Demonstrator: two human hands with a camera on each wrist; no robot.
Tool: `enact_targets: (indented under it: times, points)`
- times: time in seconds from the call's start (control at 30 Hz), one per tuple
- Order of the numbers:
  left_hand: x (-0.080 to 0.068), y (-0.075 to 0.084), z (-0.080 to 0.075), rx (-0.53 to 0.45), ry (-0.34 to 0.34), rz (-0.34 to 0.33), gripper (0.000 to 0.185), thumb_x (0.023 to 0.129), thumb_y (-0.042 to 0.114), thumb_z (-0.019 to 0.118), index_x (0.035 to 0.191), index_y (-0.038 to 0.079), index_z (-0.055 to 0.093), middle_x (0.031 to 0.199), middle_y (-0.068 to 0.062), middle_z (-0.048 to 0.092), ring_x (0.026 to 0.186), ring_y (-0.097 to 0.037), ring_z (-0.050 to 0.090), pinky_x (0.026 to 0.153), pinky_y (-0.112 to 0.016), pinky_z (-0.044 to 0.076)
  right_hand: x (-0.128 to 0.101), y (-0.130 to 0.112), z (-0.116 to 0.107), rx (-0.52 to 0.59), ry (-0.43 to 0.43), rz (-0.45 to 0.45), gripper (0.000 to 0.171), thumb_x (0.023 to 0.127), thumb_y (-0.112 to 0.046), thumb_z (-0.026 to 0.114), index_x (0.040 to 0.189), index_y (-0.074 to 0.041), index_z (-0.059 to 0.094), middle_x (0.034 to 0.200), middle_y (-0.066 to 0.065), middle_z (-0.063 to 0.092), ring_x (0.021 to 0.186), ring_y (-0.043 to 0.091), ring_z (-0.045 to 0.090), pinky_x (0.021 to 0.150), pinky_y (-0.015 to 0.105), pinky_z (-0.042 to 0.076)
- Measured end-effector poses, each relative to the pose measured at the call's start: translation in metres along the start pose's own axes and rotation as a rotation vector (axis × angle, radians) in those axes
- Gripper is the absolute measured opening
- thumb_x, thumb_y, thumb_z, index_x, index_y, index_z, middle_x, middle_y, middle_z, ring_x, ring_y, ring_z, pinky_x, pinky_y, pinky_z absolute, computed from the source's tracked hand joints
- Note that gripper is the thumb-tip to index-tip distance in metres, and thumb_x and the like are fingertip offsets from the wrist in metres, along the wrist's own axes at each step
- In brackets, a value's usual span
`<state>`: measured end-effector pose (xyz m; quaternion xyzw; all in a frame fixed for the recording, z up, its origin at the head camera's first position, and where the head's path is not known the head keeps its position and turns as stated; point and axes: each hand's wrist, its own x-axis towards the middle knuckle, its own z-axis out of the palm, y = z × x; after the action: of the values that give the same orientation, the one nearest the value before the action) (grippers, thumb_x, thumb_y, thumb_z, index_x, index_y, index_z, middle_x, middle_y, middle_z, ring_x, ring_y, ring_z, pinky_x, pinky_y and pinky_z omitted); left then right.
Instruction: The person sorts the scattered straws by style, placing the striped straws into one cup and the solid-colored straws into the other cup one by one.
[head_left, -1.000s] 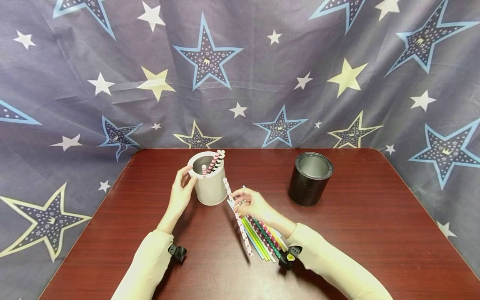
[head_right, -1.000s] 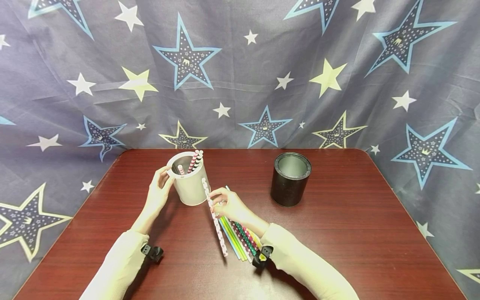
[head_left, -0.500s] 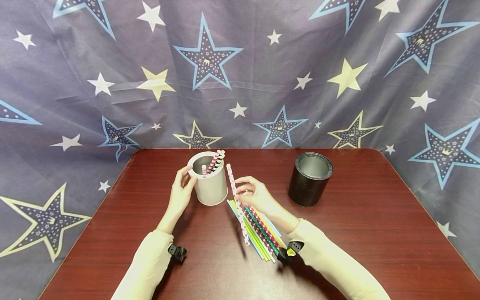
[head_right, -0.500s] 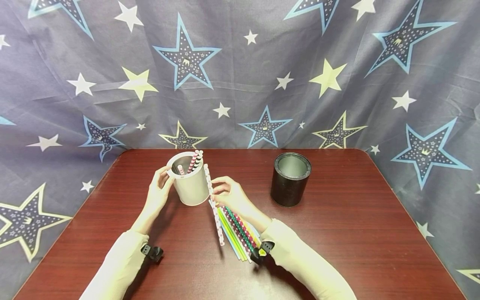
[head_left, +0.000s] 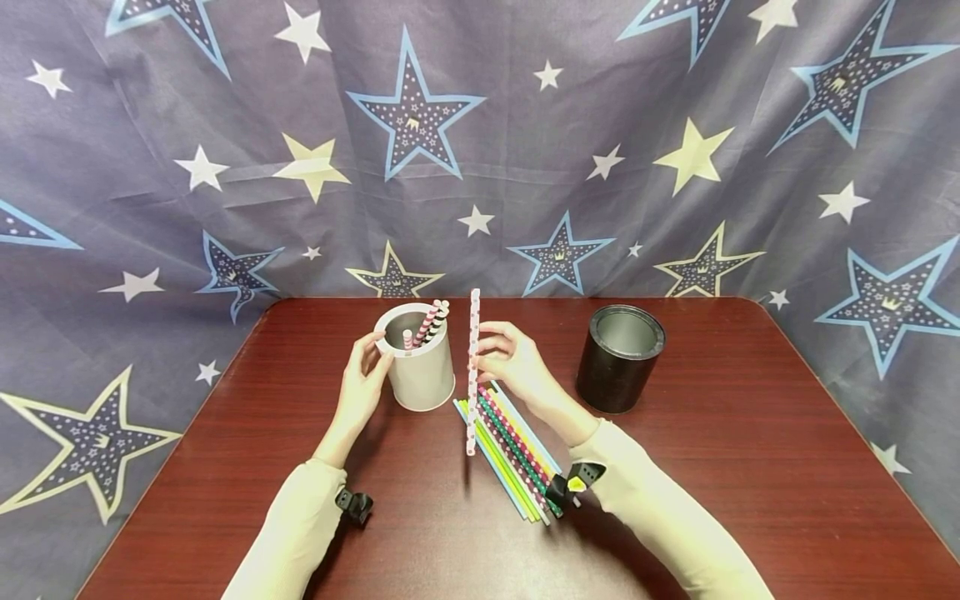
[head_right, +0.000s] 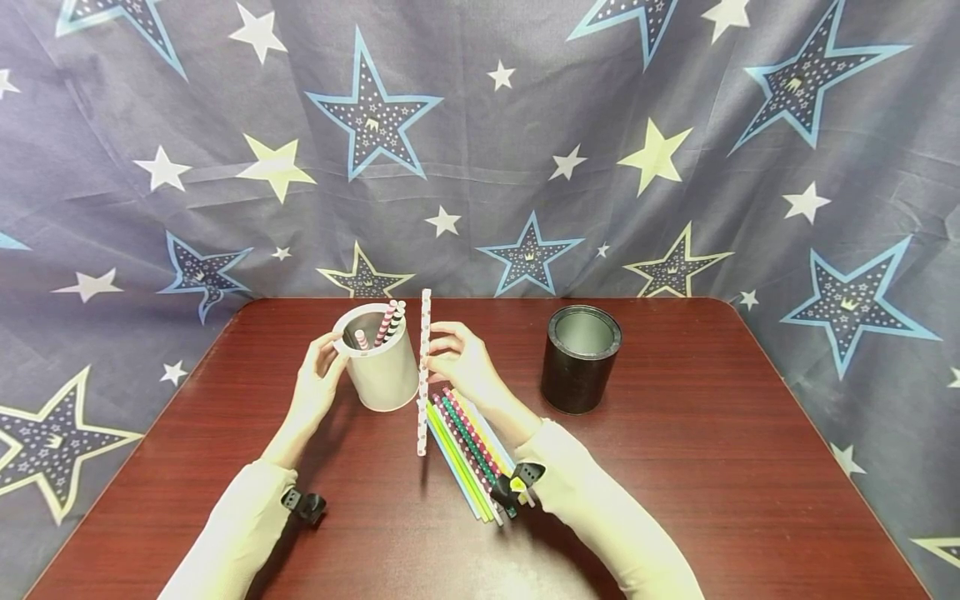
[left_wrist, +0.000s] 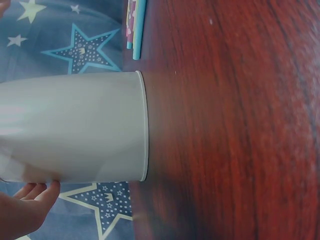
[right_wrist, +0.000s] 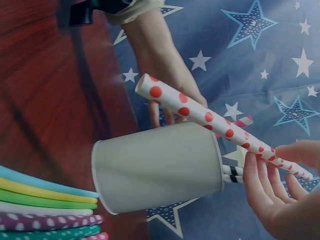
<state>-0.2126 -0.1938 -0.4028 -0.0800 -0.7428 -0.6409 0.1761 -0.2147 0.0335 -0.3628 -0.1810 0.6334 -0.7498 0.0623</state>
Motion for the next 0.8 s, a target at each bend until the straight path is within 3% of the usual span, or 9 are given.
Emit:
enact_targets:
  times: [0.13, 0.27, 0.43, 0.53, 0.67, 0.8]
  points:
    - [0.0, 0.0, 0.0, 0.003, 0.002, -0.005, 0.036, 0.088, -0.002, 0.048, 0.122, -0.01, 0.038, 0.124, -0.031, 0.04, 0.119, -0.039, 0.036, 0.101, -0.05, 0.026, 0.005, -0.009, 0.002, 0.032, 0.019, -0.03, 0.042, 0.078, 0.016, 0.051, 0.118, 0.011, 0.039, 0.091, 0.026, 0.054, 0.068, 0.009, 0.06, 0.063, 0.035, 0.054]
    - [0.0, -0.001, 0.0, 0.012, 0.002, -0.004, 0.036, 0.088, -0.002, 0.048, 0.122, -0.009, 0.038, 0.124, -0.031, 0.041, 0.119, -0.039, 0.037, 0.101, -0.049, 0.026, 0.007, -0.021, 0.003, 0.068, 0.04, -0.055, 0.038, 0.077, 0.018, 0.05, 0.113, 0.014, 0.04, 0.083, 0.011, 0.057, 0.068, 0.008, 0.06, 0.062, 0.029, 0.054]
    - [0.0, -0.001, -0.001, 0.018, 0.007, -0.004, 0.036, 0.088, -0.002, 0.048, 0.122, -0.009, 0.038, 0.124, -0.031, 0.041, 0.119, -0.038, 0.036, 0.102, -0.049, 0.025, 0.011, -0.029, 0.002, 0.117, 0.037, -0.14, 0.031, 0.077, 0.012, 0.056, 0.107, 0.01, 0.048, 0.08, 0.009, 0.059, 0.07, 0.014, 0.061, 0.065, 0.036, 0.054]
    - [0.0, 0.0, 0.0, 0.018, 0.008, -0.009, 0.036, 0.088, -0.002, 0.048, 0.122, -0.009, 0.038, 0.124, -0.03, 0.041, 0.119, -0.038, 0.036, 0.102, -0.049, 0.025, 0.052, 0.034, -0.026, 0.154, -0.004, -0.245, 0.034, 0.077, 0.002, 0.063, 0.109, 0.001, 0.052, 0.087, 0.014, 0.062, 0.076, 0.023, 0.063, 0.065, 0.04, 0.053]
    - [0.0, 0.0, 0.0, 0.022, 0.005, -0.015, 0.036, 0.088, -0.001, 0.048, 0.122, -0.009, 0.038, 0.125, -0.03, 0.041, 0.12, -0.038, 0.036, 0.102, -0.047, 0.026, 0.125, 0.142, -0.073, 0.197, -0.031, -0.347, 0.044, 0.076, -0.008, 0.068, 0.116, -0.006, 0.051, 0.097, 0.017, 0.061, 0.085, 0.032, 0.061, 0.067, 0.045, 0.052]
    - [0.0, 0.0, 0.0, 0.027, 0.004, -0.016, 0.037, 0.088, 0.0, 0.048, 0.123, -0.008, 0.038, 0.125, -0.029, 0.041, 0.12, -0.037, 0.036, 0.102, -0.045, 0.026, 0.136, 0.148, -0.077, 0.204, 0.006, -0.349, 0.04, 0.078, -0.005, 0.066, 0.115, -0.003, 0.05, 0.099, 0.02, 0.059, 0.087, 0.033, 0.06, 0.07, 0.046, 0.051]
